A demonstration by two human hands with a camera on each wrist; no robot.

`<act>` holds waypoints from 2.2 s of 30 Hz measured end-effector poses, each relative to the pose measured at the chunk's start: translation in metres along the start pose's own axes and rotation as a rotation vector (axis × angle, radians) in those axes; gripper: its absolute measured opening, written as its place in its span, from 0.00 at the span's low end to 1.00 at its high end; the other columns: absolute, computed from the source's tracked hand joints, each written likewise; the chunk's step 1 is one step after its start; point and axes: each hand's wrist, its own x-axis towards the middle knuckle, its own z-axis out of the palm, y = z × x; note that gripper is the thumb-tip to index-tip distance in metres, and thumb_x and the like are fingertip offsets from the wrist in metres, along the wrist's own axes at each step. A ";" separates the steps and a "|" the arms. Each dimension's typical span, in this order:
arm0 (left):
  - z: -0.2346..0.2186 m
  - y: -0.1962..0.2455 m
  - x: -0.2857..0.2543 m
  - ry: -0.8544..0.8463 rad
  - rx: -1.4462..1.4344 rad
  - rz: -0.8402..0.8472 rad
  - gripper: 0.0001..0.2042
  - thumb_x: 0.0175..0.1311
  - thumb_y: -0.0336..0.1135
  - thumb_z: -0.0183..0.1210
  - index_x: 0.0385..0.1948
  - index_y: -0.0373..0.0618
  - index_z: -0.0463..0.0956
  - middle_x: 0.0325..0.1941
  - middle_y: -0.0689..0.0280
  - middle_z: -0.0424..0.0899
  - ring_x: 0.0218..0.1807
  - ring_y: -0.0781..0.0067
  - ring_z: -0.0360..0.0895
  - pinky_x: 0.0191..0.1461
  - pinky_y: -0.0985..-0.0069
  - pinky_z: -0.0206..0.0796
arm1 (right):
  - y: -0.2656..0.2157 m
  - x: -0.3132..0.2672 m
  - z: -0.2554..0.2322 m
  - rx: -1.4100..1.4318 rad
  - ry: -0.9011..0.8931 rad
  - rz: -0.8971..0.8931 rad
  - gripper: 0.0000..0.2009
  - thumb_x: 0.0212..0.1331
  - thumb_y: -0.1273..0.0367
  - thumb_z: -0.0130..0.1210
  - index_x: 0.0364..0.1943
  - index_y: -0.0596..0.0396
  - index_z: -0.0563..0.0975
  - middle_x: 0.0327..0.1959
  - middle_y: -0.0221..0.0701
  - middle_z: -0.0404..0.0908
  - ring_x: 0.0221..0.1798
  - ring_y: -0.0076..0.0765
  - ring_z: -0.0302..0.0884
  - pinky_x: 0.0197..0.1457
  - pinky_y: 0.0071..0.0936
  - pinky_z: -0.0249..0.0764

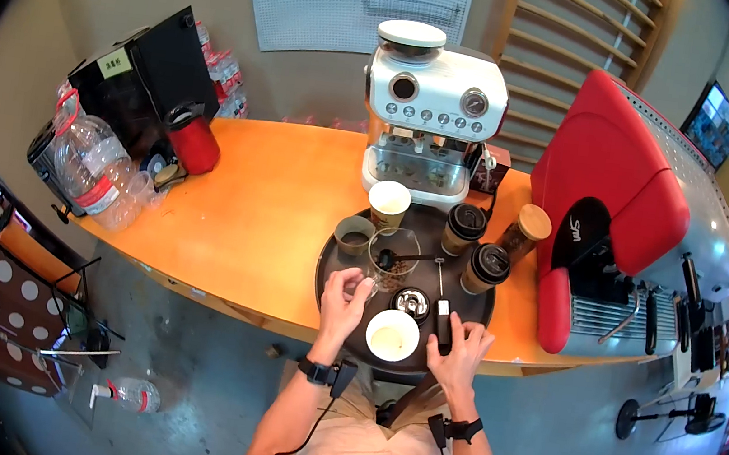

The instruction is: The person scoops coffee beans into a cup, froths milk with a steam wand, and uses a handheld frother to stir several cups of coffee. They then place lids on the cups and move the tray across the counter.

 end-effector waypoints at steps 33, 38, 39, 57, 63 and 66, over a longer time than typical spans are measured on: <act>-0.020 0.126 0.060 -0.509 0.475 0.421 0.09 0.73 0.34 0.68 0.34 0.37 0.86 0.21 0.50 0.84 0.21 0.56 0.83 0.26 0.63 0.69 | -0.060 0.081 0.030 1.372 -0.006 0.731 0.11 0.80 0.68 0.56 0.49 0.60 0.88 0.32 0.24 0.83 0.30 0.16 0.76 0.31 0.18 0.74; -0.027 0.112 0.045 -0.432 0.408 0.412 0.09 0.74 0.32 0.67 0.35 0.36 0.86 0.20 0.54 0.83 0.19 0.63 0.79 0.26 0.67 0.66 | -0.069 0.101 0.018 1.460 -0.046 0.925 0.12 0.79 0.69 0.54 0.48 0.60 0.88 0.32 0.24 0.83 0.30 0.17 0.75 0.32 0.20 0.76; -0.029 0.110 0.042 -0.397 0.363 0.377 0.09 0.75 0.32 0.66 0.36 0.36 0.86 0.20 0.56 0.83 0.19 0.69 0.76 0.26 0.69 0.65 | -0.070 0.105 0.015 1.454 -0.052 0.947 0.12 0.79 0.70 0.54 0.48 0.60 0.88 0.32 0.24 0.83 0.30 0.17 0.75 0.33 0.20 0.76; -0.089 0.105 0.008 -0.292 0.046 0.056 0.13 0.82 0.36 0.61 0.40 0.34 0.87 0.32 0.70 0.88 0.36 0.84 0.77 0.40 0.79 0.70 | -0.075 0.129 -0.047 1.520 -0.122 0.850 0.11 0.79 0.67 0.57 0.48 0.55 0.89 0.33 0.21 0.83 0.33 0.18 0.76 0.40 0.21 0.78; -0.103 0.097 0.001 -0.257 0.042 0.020 0.13 0.82 0.36 0.61 0.38 0.35 0.86 0.30 0.73 0.85 0.33 0.86 0.72 0.36 0.80 0.65 | -0.068 0.115 -0.076 1.539 -0.109 0.789 0.11 0.79 0.66 0.58 0.50 0.57 0.88 0.33 0.21 0.83 0.35 0.17 0.77 0.43 0.21 0.77; -0.108 0.093 -0.003 -0.232 0.006 -0.001 0.14 0.82 0.37 0.61 0.36 0.35 0.86 0.28 0.73 0.82 0.31 0.87 0.69 0.34 0.79 0.61 | -0.061 0.092 -0.089 1.450 -0.094 0.797 0.12 0.81 0.66 0.56 0.51 0.58 0.88 0.33 0.20 0.81 0.35 0.17 0.76 0.43 0.21 0.77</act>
